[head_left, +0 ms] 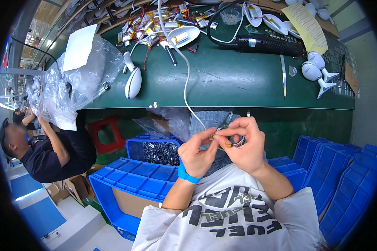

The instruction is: Assembling the internal components, including circuit boards and batteries, into plastic housings for electronic devices.

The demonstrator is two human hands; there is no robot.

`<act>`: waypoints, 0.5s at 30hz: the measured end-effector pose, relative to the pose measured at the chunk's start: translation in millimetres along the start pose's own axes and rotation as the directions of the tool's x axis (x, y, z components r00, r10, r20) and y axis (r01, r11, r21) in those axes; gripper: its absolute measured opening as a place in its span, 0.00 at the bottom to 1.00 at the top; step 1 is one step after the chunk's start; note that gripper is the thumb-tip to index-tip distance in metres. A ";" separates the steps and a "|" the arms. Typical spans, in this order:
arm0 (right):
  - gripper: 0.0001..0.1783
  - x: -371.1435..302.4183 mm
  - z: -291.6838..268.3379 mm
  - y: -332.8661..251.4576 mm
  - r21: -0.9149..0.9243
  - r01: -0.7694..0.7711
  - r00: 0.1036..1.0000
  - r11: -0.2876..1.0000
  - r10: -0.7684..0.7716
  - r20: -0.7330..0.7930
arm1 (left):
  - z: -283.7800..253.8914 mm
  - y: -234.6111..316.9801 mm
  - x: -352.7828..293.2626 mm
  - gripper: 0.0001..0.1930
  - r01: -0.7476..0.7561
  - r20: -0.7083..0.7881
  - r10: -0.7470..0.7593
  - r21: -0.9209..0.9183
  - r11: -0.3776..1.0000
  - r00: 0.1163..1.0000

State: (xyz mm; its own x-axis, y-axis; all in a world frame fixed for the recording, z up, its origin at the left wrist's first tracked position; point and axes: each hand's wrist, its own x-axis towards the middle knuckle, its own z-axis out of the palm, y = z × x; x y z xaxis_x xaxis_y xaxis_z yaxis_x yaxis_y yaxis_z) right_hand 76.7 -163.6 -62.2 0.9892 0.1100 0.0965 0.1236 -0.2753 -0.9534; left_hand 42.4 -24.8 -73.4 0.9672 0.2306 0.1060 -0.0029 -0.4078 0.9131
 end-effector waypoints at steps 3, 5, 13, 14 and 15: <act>0.23 -0.9 0.4 2.3 -0.083 0.114 0.993 0.990 -0.116 -0.029 | 1.4 -2.0 0.5 0.13 0.033 0.026 -0.031 -0.089 0.995 0.999; 0.22 -0.8 0.1 2.8 -0.106 0.177 0.983 0.979 -0.182 -0.039 | -0.3 -2.8 0.5 0.13 0.078 0.060 -0.072 -0.110 0.991 0.996; 0.24 -2.4 -0.3 4.8 -0.067 0.196 0.980 0.978 -0.198 -0.020 | -2.1 -4.4 2.1 0.15 0.149 0.115 -0.129 -0.190 0.970 0.985; 0.24 -2.2 -0.2 5.0 -0.065 0.195 0.980 0.979 -0.197 -0.019 | -2.4 -3.8 1.9 0.15 0.155 0.120 -0.133 -0.193 0.969 0.984; 0.24 -1.8 -0.5 4.8 -0.065 0.195 0.980 0.979 -0.197 -0.019 | -2.7 -3.1 1.8 0.15 0.160 0.125 -0.138 -0.197 0.967 0.983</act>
State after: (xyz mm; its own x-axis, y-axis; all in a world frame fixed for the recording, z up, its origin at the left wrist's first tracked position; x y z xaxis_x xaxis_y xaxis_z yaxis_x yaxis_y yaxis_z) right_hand 75.5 -165.6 -66.8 0.9468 0.1444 0.2877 0.3194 -0.3104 -0.8953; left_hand 43.4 -20.7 -75.0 0.9825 0.1722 -0.0707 0.1025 -0.1837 0.9776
